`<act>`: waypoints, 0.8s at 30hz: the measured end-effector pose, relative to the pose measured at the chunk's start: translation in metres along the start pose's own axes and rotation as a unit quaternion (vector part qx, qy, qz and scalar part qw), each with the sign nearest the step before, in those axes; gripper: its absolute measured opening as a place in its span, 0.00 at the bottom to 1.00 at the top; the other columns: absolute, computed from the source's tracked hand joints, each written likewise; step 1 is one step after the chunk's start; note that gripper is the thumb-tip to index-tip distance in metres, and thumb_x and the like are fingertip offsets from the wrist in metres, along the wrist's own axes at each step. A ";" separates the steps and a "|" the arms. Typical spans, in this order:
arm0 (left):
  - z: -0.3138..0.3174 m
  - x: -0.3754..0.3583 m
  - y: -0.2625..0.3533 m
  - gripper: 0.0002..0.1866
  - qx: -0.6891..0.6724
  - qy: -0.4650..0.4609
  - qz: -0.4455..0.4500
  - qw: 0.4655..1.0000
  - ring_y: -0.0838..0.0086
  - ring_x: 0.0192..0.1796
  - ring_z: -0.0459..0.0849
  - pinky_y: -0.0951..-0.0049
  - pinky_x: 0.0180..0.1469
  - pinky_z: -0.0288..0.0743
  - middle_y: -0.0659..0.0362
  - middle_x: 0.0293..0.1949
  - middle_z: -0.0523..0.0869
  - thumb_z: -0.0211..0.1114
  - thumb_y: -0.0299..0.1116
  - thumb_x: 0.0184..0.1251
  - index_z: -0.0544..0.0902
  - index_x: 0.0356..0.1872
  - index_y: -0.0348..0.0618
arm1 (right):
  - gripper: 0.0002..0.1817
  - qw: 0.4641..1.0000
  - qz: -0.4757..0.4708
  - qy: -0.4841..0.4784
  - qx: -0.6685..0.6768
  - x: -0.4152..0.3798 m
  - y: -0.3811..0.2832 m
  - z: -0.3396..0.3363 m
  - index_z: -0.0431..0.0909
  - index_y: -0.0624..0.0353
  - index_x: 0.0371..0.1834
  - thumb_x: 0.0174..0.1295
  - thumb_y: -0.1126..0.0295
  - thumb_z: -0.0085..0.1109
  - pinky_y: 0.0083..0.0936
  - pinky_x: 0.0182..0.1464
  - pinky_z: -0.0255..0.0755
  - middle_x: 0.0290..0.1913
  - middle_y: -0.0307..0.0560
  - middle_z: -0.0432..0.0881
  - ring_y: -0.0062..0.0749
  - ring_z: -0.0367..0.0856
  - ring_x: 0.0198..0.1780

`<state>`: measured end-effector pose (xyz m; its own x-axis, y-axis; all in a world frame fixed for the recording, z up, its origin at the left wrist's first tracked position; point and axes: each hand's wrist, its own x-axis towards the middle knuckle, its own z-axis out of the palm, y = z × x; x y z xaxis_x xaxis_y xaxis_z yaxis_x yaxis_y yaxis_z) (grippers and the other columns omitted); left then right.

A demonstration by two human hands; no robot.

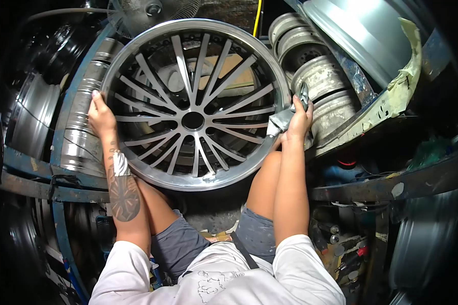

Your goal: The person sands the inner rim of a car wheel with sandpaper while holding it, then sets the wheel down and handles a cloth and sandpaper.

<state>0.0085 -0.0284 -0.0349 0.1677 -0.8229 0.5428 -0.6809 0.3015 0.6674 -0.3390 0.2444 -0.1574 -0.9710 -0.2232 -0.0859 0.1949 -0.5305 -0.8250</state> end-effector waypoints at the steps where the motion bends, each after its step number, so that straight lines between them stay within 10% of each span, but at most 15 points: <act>1: 0.002 -0.001 -0.002 0.31 -0.004 0.016 0.008 1.000 0.46 0.49 0.87 0.53 0.50 0.77 0.46 0.43 0.91 0.45 0.60 0.79 0.89 0.47 0.47 | 0.20 0.999 0.017 -0.027 -0.010 0.004 0.000 -0.005 0.76 0.60 0.61 0.67 0.70 0.62 0.31 0.54 0.75 0.50 0.44 0.82 0.32 0.81 0.49; 14: -0.003 -0.024 -0.012 0.21 -0.031 0.107 0.097 0.989 0.50 0.43 0.86 0.54 0.43 0.77 0.53 0.42 0.90 0.48 0.47 0.81 0.87 0.42 0.46 | 0.17 0.965 0.167 -0.195 -0.058 0.110 0.109 -0.110 0.81 0.58 0.56 0.65 0.70 0.55 0.38 0.53 0.79 0.45 0.47 0.87 0.38 0.86 0.46; 24: -0.011 -0.030 -0.014 0.19 -0.034 0.119 0.147 0.981 0.51 0.44 0.86 0.55 0.44 0.76 0.54 0.41 0.89 0.48 0.43 0.81 0.86 0.42 0.46 | 0.18 0.833 0.046 -0.200 -0.514 0.089 0.111 -0.074 0.80 0.57 0.58 0.66 0.68 0.54 0.38 0.54 0.78 0.49 0.46 0.85 0.38 0.84 0.50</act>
<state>0.0204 -0.0029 -0.0547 0.1383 -0.5615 0.8158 -0.6775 0.5472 0.4915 -0.4138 0.2265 -0.2976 -0.7943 -0.5881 -0.1524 -0.1552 0.4389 -0.8850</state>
